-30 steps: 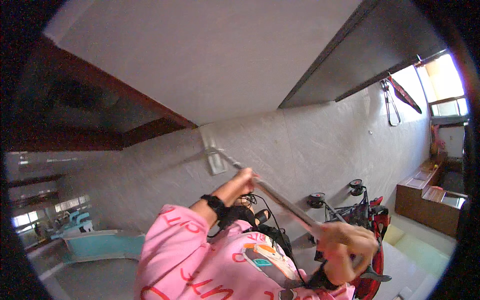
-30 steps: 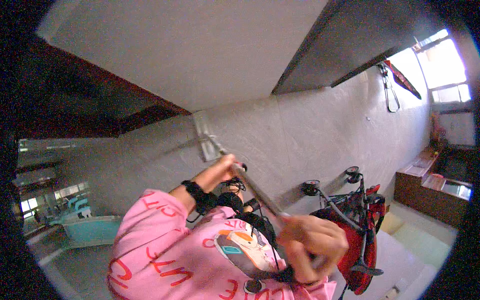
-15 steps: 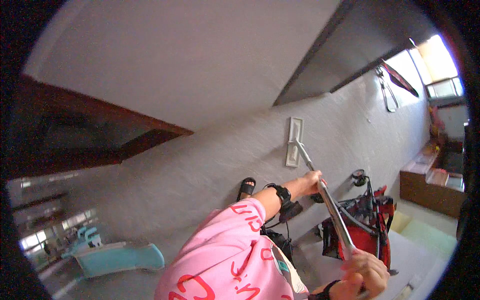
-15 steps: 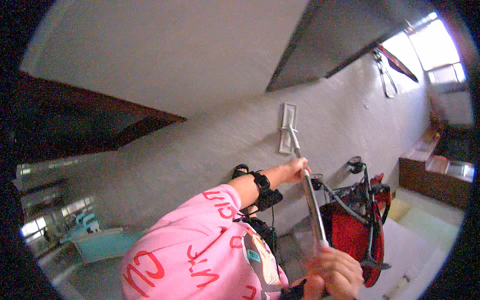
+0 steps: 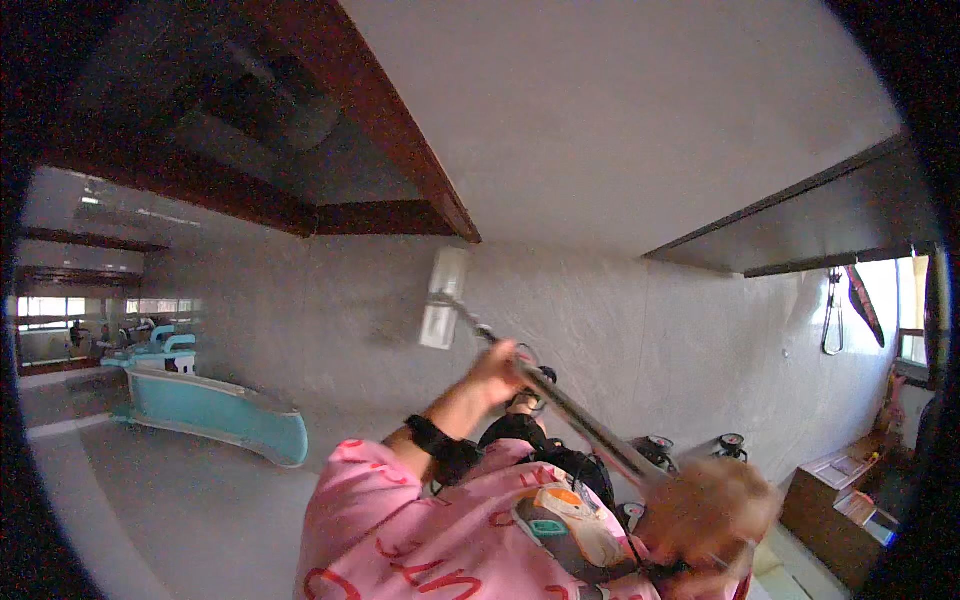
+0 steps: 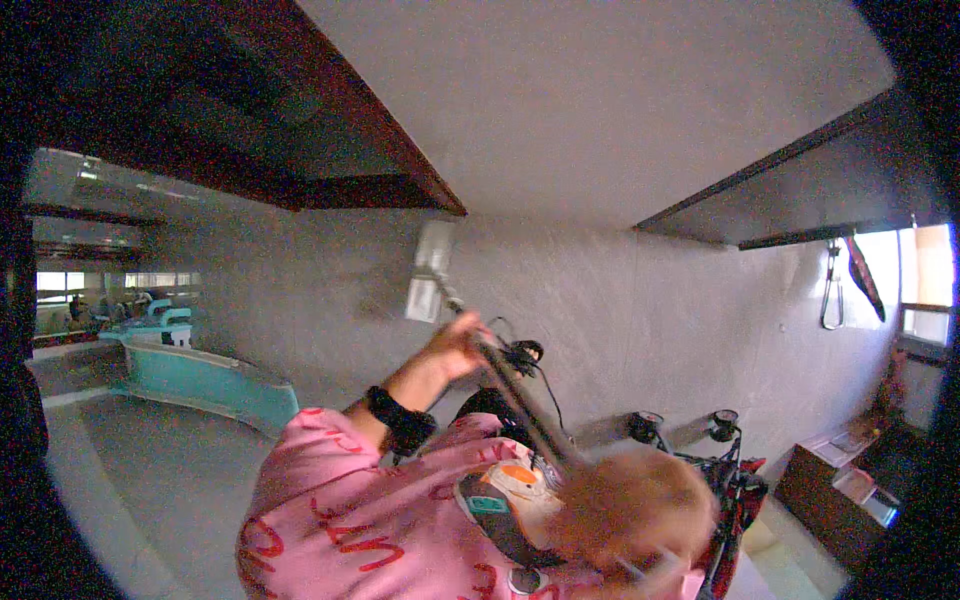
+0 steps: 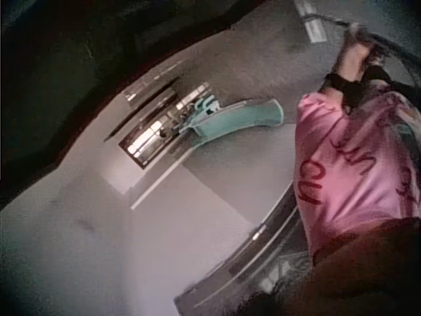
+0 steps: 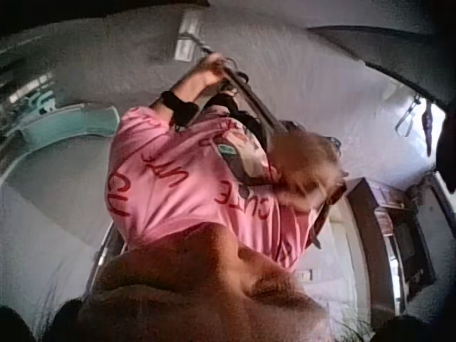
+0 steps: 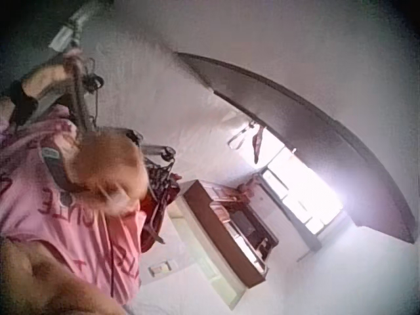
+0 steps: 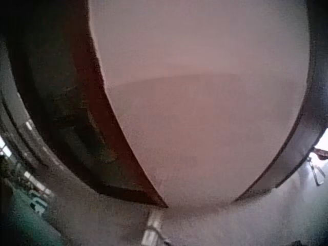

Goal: The person mops the floor using a flat mop, moving from a cluttered kitchen area into a hallway, living room, and bathroom. The person navigates around a baby stroller, chairs, and a slide while cleaning the tiled surfaces.

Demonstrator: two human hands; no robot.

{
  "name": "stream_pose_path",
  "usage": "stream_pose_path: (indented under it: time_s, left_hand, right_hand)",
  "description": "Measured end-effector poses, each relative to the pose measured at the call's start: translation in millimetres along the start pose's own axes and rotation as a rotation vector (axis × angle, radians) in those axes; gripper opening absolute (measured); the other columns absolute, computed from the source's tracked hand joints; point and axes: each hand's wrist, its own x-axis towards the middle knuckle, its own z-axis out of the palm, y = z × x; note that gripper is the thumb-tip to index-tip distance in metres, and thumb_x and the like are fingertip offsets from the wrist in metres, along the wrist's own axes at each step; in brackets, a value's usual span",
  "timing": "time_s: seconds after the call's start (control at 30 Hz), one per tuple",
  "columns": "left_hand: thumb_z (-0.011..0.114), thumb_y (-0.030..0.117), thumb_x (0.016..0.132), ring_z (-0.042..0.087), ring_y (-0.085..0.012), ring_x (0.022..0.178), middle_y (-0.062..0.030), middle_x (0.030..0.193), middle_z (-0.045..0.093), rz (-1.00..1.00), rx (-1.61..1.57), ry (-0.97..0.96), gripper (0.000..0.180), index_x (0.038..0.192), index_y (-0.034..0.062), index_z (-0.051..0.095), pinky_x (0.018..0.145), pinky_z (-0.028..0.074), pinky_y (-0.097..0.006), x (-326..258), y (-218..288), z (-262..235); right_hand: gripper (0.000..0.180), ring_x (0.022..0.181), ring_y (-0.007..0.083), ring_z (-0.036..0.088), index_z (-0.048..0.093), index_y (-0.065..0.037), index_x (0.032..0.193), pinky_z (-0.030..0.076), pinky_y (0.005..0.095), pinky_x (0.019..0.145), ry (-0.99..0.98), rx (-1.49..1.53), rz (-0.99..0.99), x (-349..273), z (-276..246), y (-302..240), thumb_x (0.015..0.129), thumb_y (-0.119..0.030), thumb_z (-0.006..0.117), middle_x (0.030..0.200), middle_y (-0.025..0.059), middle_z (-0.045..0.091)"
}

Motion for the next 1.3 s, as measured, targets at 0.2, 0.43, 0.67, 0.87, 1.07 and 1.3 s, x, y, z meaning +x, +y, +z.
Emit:
stream_pose_path:
  time_s: [0.2,0.43,0.67,0.87,1.07,1.3]
  left_hand:
    - [0.047,0.02,0.085,0.048,-0.0162,0.054,-0.0034,0.062,0.043,0.243,-0.119,0.323,0.019,0.071,0.0099,0.042,0.046,0.044,-0.028,10,112,-79]
    - [0.032,0.032,0.088,0.053,-0.0193,0.052,-0.0095,0.067,0.056,-0.198,0.354,0.146,0.035,0.082,0.0025,0.05,0.041,0.045,-0.032,97,-39,6]
    - [0.025,0.027,0.088,0.058,-0.0206,0.063,-0.0086,0.072,0.059,-0.571,0.575,-0.024,0.033,0.084,0.0045,0.049,0.06,0.05,-0.034,99,-209,148]
    - [0.033,0.027,0.088,0.055,-0.018,0.063,-0.0061,0.062,0.053,-0.596,0.85,-0.216,0.031,0.071,0.0066,0.048,0.06,0.048,-0.033,132,-248,194]
    - [0.042,0.026,0.083,0.052,-0.0178,0.058,-0.0049,0.063,0.052,-0.517,0.536,-0.2,0.022,0.071,0.0083,0.048,0.057,0.045,-0.033,133,-222,173]
    - [0.044,0.022,0.08,0.059,-0.0205,0.062,-0.008,0.075,0.056,-0.2,0.617,0.094,0.018,0.083,0.0051,0.049,0.054,0.053,-0.034,94,-48,73]
  right_hand:
    - [0.02,0.059,0.0312,0.046,0.047,0.0,0.058,0.036,0.0385,0.056,-0.306,-0.1,0.313,91,37,81,0.072,-0.004,0.061,0.058,0.0126,0.045]
    - [0.009,0.061,0.0291,0.058,0.05,0.0,0.065,0.048,0.0381,0.057,0.777,-0.344,0.299,-35,14,-7,0.063,-0.005,0.056,0.067,0.0161,0.058]
    - [0.02,0.039,0.017,0.045,0.044,-0.005,0.05,0.037,0.0297,0.041,0.915,-0.766,-0.062,-83,16,-80,0.071,-0.005,0.047,0.044,0.0056,0.045]
    - [0.027,0.035,0.0156,0.037,0.038,-0.005,0.053,0.033,0.0283,0.036,1.021,-0.866,-0.086,-94,3,-76,0.08,-0.007,0.043,0.043,0.0048,0.038]
    - [0.033,0.037,0.0136,0.03,0.03,-0.014,0.051,0.032,0.0317,0.044,1.058,-0.676,-0.144,-109,-29,-90,0.083,-0.013,0.038,0.042,0.0012,0.034]
    - [0.036,0.045,0.0179,0.033,0.031,-0.011,0.052,0.029,0.0343,0.045,1.034,-0.076,0.006,-91,-41,14,0.085,-0.017,0.043,0.049,0.0032,0.033]
